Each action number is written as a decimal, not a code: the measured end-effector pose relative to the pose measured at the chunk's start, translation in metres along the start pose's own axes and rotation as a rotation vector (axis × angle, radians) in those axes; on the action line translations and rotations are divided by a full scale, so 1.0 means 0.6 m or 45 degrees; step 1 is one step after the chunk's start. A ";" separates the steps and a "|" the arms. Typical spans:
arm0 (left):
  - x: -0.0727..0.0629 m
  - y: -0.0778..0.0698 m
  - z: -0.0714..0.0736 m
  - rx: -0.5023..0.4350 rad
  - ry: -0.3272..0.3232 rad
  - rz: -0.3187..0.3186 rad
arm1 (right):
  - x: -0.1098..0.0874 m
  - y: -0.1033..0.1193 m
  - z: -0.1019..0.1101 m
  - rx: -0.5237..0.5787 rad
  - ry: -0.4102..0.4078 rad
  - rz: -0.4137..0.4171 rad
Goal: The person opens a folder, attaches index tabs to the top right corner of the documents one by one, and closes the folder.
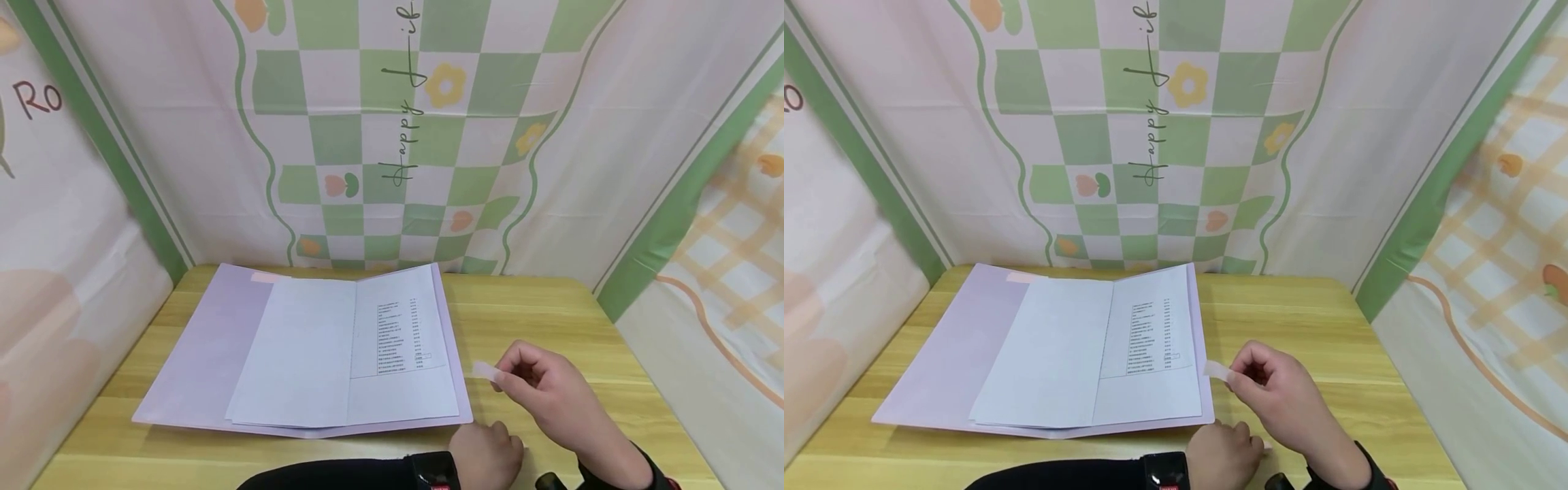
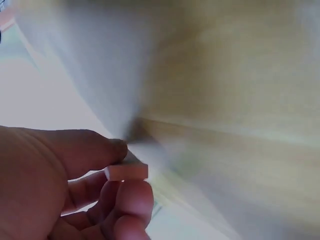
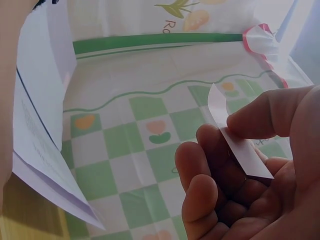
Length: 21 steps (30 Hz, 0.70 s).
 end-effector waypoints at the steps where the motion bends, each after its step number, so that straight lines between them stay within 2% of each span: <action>1: 0.003 -0.003 -0.003 0.039 0.091 -0.050 | 0.000 0.000 0.000 0.001 -0.002 0.001; 2: 0.005 -0.007 -0.005 0.115 0.118 -0.119 | -0.001 -0.001 0.000 0.002 -0.004 0.001; 5: 0.011 -0.010 -0.014 0.097 0.311 -0.183 | -0.002 -0.002 0.002 -0.002 -0.008 -0.003; 9: 0.015 -0.008 -0.021 0.003 0.479 -0.176 | -0.002 -0.002 0.003 -0.005 -0.008 -0.005; 11: 0.016 -0.005 -0.023 -0.060 0.553 -0.136 | -0.002 -0.002 0.004 -0.005 -0.007 -0.011; 12: 0.016 -0.005 -0.023 -0.067 0.569 -0.141 | -0.002 -0.002 0.004 -0.004 -0.007 -0.013; 13: 0.016 -0.006 -0.023 -0.041 0.580 -0.189 | -0.001 -0.003 0.005 -0.007 -0.009 -0.017; 14: 0.016 -0.006 -0.022 -0.050 0.581 -0.202 | -0.001 -0.003 0.006 -0.010 -0.011 -0.019; 16: 0.014 -0.007 -0.020 -0.046 0.552 -0.231 | 0.001 -0.003 0.007 -0.016 -0.013 -0.022; 17: 0.013 -0.008 -0.018 -0.010 0.509 -0.259 | 0.001 -0.004 0.008 -0.016 -0.013 -0.022; 19: 0.011 -0.007 -0.016 -0.041 0.486 -0.194 | 0.003 -0.006 0.009 -0.017 -0.012 -0.030; 21: 0.010 -0.006 -0.017 -0.091 0.494 -0.085 | 0.004 -0.008 0.010 -0.012 -0.006 -0.045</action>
Point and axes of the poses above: each hand's wrist, its own x-axis towards the middle knuckle, its own z-axis out of the back of the hand, y = z × x, the point moved 5 cm from there along x, towards the middle knuckle, and after that the axes turned 15 degrees about y, right-handed, at the moved point
